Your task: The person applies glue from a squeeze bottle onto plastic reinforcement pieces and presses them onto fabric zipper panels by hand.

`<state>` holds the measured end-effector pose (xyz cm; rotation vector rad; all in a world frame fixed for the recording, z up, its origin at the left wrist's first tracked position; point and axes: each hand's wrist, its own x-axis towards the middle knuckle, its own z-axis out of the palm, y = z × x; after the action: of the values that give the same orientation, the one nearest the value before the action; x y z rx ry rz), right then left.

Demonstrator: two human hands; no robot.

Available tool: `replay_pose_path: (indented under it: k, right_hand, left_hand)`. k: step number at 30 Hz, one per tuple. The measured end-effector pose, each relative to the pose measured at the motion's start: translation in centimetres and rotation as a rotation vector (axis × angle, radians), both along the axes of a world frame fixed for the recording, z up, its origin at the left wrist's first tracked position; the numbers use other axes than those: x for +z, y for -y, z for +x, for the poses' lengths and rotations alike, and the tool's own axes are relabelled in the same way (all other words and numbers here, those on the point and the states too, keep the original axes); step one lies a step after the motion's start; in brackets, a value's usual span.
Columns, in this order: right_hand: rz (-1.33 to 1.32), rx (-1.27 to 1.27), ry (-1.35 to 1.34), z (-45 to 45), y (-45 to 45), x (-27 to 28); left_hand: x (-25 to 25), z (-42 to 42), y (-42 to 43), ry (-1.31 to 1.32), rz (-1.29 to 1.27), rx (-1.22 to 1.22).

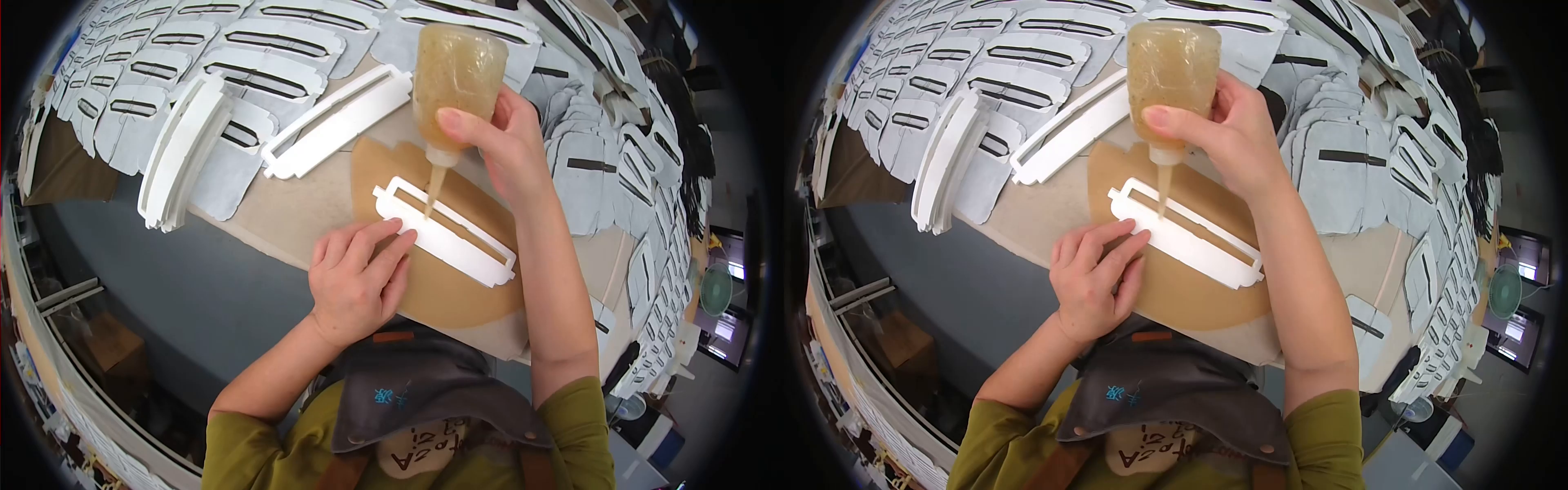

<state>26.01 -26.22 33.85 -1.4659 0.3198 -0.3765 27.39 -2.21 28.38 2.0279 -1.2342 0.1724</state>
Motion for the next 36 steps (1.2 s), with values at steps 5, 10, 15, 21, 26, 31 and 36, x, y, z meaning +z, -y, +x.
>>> replay_pose_path:
  k: [5,10,15,21,26,31,36]
  right_hand:
    - [0.033,-0.039,0.111,0.8,-0.4,-0.5]
    - [-0.002,0.027,0.016,-0.4,0.4,-0.2]
    - [-0.026,0.043,-0.017,-2.0,1.0,0.0]
    - [-0.047,0.048,-0.051,-3.8,1.7,0.3]
    - [-0.044,0.046,-0.082,-5.0,2.2,0.3]
    - [-0.11,0.095,-0.105,-6.4,2.6,0.9]
    - [-0.112,0.149,-0.229,-8.2,3.3,1.8]
  left_hand:
    - [0.1,0.0,0.1,0.015,0.007,-0.004]
    - [0.2,-0.1,0.2,0.007,0.023,-0.004]
    - [0.3,-0.1,0.2,0.024,0.038,-0.005]
    - [0.2,-0.2,0.3,0.036,0.028,-0.01]
    - [0.2,-0.2,0.3,0.047,0.044,-0.03]
    - [0.1,-0.3,0.3,0.063,0.049,-0.026]
    - [0.3,-0.4,0.3,0.056,0.073,-0.04]
